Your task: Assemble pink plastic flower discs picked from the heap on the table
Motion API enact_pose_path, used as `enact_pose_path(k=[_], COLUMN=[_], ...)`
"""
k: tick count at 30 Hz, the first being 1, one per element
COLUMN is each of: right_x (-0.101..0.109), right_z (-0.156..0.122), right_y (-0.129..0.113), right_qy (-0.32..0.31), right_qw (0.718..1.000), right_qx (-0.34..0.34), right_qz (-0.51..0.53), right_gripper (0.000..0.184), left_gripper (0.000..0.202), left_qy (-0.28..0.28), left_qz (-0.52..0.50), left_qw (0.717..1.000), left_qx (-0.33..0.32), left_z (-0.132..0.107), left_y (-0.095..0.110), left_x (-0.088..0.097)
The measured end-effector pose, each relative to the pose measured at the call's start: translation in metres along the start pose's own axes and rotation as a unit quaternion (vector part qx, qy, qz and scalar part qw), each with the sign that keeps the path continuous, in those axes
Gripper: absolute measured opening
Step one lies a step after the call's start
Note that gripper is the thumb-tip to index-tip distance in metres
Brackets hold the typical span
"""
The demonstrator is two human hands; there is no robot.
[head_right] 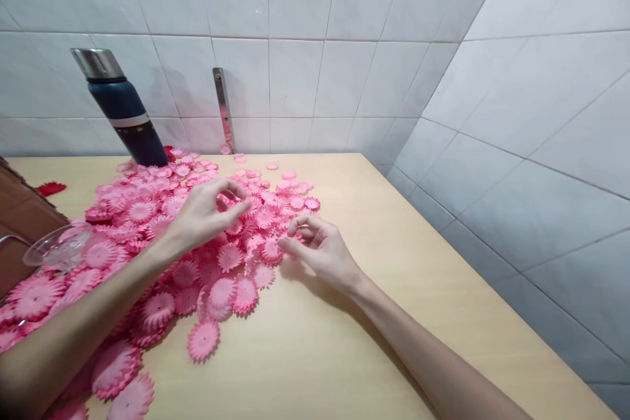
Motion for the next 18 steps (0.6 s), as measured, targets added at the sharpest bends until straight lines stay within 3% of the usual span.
enact_pose_path(k=[3, 10, 18], right_x=[-0.005, -0.010, -0.006], right_z=[0.000, -0.007, -0.005], right_y=[-0.005, -0.010, 0.003], right_qy=[-0.025, -0.057, -0.061], right_qw=[1.000, 0.995, 0.997], right_qx=[0.013, -0.032, 0.009], right_qz=[-0.001, 0.070, 0.055], right_gripper=[0.023, 0.032, 0.026], left_gripper=[0.021, 0.023, 0.023], left_qy=[-0.004, -0.161, -0.222], left_qz=[0.011, -0.107, -0.074], left_qw=[0.999, 0.975, 0.963], left_qx=[-0.040, -0.108, -0.137], left_z=[-0.001, -0.016, -0.023], left_y=[0.002, 0.022, 0.022], left_x=[0.001, -0.022, -0.033])
Point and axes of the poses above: each hand's wrist, its own z-axis towards the middle knuckle, its own x-axis out of the back of the hand, y = z × x, the point moved 2 cm from there along z, towards the middle knuckle, and after that the axes turned 3 degrees about -z, right-handed, at the moved point
